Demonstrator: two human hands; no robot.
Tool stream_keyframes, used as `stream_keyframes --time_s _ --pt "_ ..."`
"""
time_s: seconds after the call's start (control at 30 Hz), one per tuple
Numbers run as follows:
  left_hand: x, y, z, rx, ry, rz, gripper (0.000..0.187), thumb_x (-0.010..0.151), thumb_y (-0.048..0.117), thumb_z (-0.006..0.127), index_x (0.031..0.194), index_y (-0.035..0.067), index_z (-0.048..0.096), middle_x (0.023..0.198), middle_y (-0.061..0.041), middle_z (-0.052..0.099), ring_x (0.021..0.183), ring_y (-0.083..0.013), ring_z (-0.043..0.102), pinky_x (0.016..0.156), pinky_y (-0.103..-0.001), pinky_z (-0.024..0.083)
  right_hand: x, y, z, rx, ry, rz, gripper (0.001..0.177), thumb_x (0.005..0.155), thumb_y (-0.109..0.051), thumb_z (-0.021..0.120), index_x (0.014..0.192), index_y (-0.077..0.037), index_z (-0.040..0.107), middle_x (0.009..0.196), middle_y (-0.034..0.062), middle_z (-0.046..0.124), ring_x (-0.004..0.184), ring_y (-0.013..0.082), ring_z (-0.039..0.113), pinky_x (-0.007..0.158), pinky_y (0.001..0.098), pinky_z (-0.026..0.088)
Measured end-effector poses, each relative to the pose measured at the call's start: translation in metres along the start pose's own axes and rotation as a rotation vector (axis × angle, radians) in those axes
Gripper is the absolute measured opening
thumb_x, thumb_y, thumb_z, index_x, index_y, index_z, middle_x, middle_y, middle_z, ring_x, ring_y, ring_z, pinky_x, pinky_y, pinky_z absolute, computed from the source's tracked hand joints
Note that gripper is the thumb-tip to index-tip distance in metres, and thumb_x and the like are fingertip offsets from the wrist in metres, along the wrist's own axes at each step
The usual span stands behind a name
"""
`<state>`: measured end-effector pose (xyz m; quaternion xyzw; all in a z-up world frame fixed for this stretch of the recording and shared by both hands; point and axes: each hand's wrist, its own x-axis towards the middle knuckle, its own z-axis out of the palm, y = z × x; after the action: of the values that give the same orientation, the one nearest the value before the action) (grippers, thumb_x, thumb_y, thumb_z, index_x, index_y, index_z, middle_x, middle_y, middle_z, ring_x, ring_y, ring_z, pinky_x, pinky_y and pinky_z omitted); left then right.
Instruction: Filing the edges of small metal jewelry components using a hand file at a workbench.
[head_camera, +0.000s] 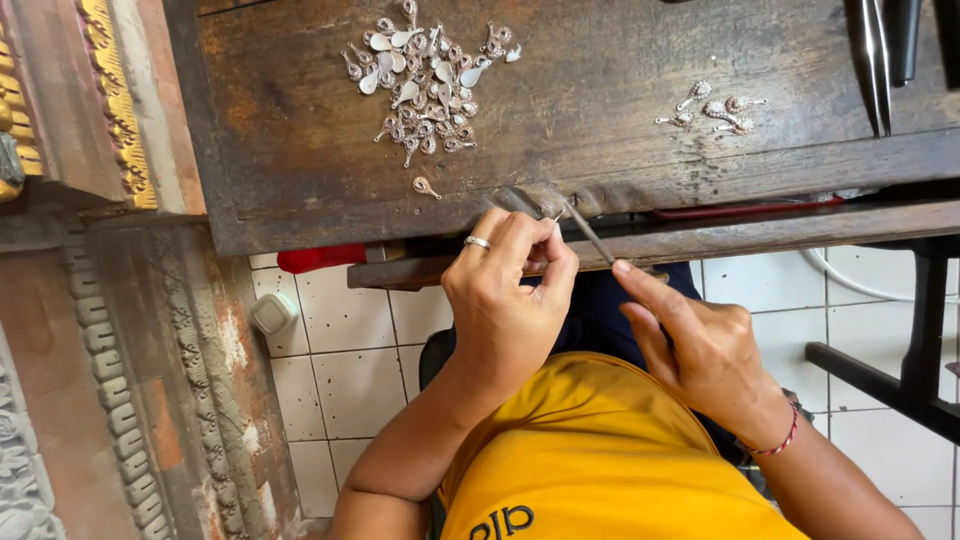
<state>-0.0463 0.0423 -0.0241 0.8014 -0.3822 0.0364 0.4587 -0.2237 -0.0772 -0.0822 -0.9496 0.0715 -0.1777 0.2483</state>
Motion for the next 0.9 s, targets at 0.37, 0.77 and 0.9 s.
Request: stream_keyframes --time_s 0.37,0.77,0.9 --pt "0.007 0.002 0.0 0.021 0.001 0.048 0.022 0.091 -0.007 0.062 0.077 0.004 0.052 0.072 -0.008 0.048 0.058 -0.0265 0.048 0.057 -0.039 0.043 0.044 -0.007 0.003 -0.1 0.023 -0.022 0.039 0.107 -0.006 0.062 0.146 -0.008 0.059 0.096 -0.0001 0.069 0.062 0.0106 0.06 0.051 0.033 0.045" --pt "0.006 0.0 0.002 0.0 -0.001 0.023 0.02 0.088 -0.009 0.062 0.078 0.006 0.054 0.072 -0.007 0.052 0.057 -0.0216 0.051 0.055 -0.034 0.045 0.022 -0.01 0.009 -0.175 0.003 0.004 0.04 0.106 -0.01 0.064 0.146 -0.014 0.061 0.07 -0.0049 0.056 0.05 0.012 0.05 0.046 0.0326 0.038" --pt "0.002 -0.001 0.004 0.026 0.021 0.043 0.017 0.087 -0.01 0.062 0.08 0.005 0.057 0.072 -0.007 0.054 0.057 -0.0222 0.053 0.054 -0.034 0.045 0.029 -0.016 0.003 -0.171 0.028 -0.013 0.038 0.108 -0.012 0.063 0.146 -0.012 0.061 0.073 -0.0033 0.06 0.051 0.0109 0.051 0.045 0.0323 0.039"
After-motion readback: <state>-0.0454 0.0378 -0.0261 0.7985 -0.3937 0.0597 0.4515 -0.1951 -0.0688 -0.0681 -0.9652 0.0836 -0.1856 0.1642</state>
